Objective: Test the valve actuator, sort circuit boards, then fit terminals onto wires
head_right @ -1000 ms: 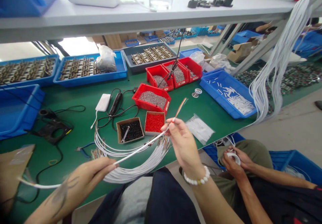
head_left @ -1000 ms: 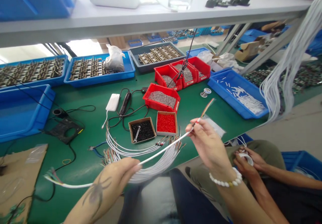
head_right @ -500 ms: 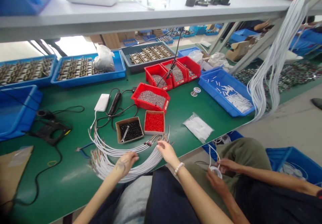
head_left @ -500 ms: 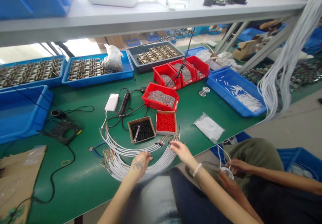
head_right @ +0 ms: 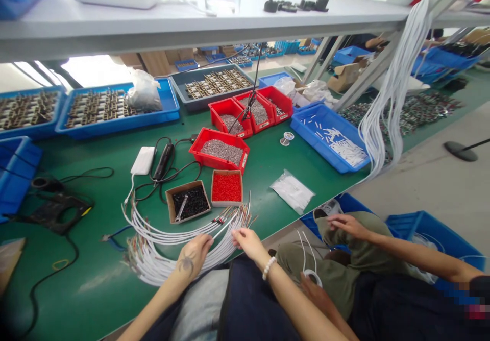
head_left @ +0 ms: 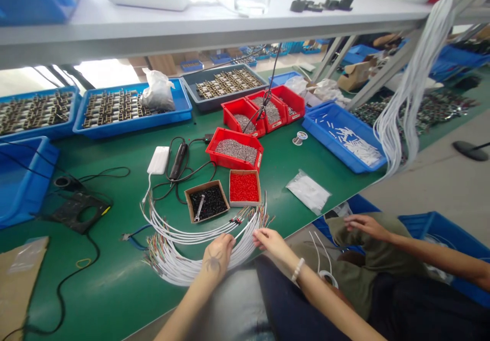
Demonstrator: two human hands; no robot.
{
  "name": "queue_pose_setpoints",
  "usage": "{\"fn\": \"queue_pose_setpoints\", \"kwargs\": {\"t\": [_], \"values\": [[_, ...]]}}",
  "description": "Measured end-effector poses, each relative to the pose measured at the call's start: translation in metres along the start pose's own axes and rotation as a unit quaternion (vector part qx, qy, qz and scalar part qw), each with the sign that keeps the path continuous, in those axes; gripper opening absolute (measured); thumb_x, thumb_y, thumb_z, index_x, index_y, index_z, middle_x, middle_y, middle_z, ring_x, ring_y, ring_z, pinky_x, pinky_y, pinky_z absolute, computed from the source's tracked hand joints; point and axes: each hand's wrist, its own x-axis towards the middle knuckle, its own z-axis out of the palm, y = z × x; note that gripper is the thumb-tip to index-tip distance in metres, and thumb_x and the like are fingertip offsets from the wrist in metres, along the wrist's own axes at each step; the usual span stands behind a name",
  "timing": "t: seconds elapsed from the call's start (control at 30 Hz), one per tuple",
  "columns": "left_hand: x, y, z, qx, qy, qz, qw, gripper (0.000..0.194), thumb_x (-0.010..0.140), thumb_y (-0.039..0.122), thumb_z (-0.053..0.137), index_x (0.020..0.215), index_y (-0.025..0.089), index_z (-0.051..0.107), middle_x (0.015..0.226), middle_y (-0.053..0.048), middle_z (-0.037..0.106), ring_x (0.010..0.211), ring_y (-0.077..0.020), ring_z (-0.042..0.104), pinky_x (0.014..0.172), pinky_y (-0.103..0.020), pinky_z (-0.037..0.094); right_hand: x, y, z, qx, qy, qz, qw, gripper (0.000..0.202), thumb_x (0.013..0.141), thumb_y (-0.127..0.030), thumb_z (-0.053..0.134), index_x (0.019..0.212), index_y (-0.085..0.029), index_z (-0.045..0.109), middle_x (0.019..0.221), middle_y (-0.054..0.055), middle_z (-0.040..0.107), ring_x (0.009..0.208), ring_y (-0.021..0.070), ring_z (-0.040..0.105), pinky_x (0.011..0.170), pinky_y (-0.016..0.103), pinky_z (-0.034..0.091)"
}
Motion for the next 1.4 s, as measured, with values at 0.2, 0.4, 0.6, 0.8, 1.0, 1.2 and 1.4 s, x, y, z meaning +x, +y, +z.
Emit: {"fn": "queue_pose_setpoints", "kwargs": {"t": [0.2,0.4,0.6,0.8,1.0,1.2,1.4], "values": [[-0.002,-0.004,-0.022,-0.030,-0.030,0.058,0.997,0.015,0.091,0.028,0.059,0.089,0.015,0.065,0.085,-0.001,0.068,0.080,-0.0150,0.066,0.076,-0.034,0.055,-0.009,-0.030,0.019,0.178,-0.022,-0.071,0.981,0.052,0.072,-0.062,0.071,0.096,-0.016,0.061,0.061,-0.006,0.049,0.050,0.0061,0.043,0.054,0.021,0.042],[0.083,-0.029,-0.061,0.037,0.107,-0.087,0.990,0.027,0.092,0.032,0.056,0.114,0.016,0.059,0.118,-0.009,0.061,0.103,-0.0223,0.061,0.088,-0.045,0.052,-0.038,-0.070,0.030,0.218,-0.063,-0.105,0.968,0.050,0.080,-0.060,0.064,0.106,-0.017,0.060,0.048,-0.012,0.024,0.043,0.0063,0.013,0.043,0.020,0.016],[0.117,-0.030,-0.069,0.026,0.069,-0.130,0.989,0.030,0.090,0.031,0.060,0.116,0.016,0.059,0.117,-0.009,0.062,0.099,-0.0220,0.063,0.084,-0.043,0.054,-0.074,-0.106,0.027,0.133,-0.018,-0.152,0.979,0.048,0.085,-0.057,0.060,0.106,-0.014,0.064,0.052,-0.006,0.041,0.047,0.0084,0.027,0.047,0.023,0.018],[0.105,-0.022,-0.074,-0.109,0.113,-0.114,0.981,0.029,0.090,0.032,0.059,0.114,0.016,0.059,0.117,-0.008,0.061,0.101,-0.0224,0.061,0.086,-0.044,0.052,-0.086,-0.118,0.024,0.037,0.040,-0.198,0.979,0.043,0.091,-0.052,0.052,0.108,-0.014,0.061,0.053,-0.007,0.037,0.050,0.0102,0.031,0.049,0.024,0.022],[0.050,0.035,-0.098,-0.382,0.140,-0.029,0.913,0.027,0.088,0.040,0.054,0.097,0.015,0.059,0.093,-0.005,0.068,0.084,-0.0164,0.065,0.083,-0.036,0.054,-0.107,-0.129,0.029,-0.117,0.030,-0.217,0.969,0.036,0.095,-0.042,0.045,0.073,-0.017,0.058,0.059,-0.004,0.040,0.055,0.0098,0.035,0.052,0.023,0.026],[-0.016,0.090,-0.118,-0.647,0.078,0.030,0.758,0.028,0.075,0.041,0.074,0.086,0.017,0.067,0.079,-0.002,0.071,0.066,-0.0097,0.064,0.067,-0.022,0.054,-0.113,-0.146,0.044,-0.174,-0.019,-0.235,0.956,0.039,0.093,-0.036,0.045,0.058,-0.018,0.039,0.057,-0.005,0.032,0.055,0.0094,0.031,0.051,0.024,0.024],[-0.028,0.090,-0.120,-0.679,0.087,0.037,0.728,0.019,0.075,0.032,0.078,0.087,0.019,0.072,0.081,-0.001,0.074,0.070,-0.0093,0.067,0.071,-0.018,0.054,-0.116,-0.148,0.048,-0.184,-0.037,-0.244,0.951,0.037,0.093,-0.038,0.043,0.062,-0.018,0.042,0.060,-0.004,0.034,0.057,0.0098,0.031,0.052,0.025,0.024]]}}
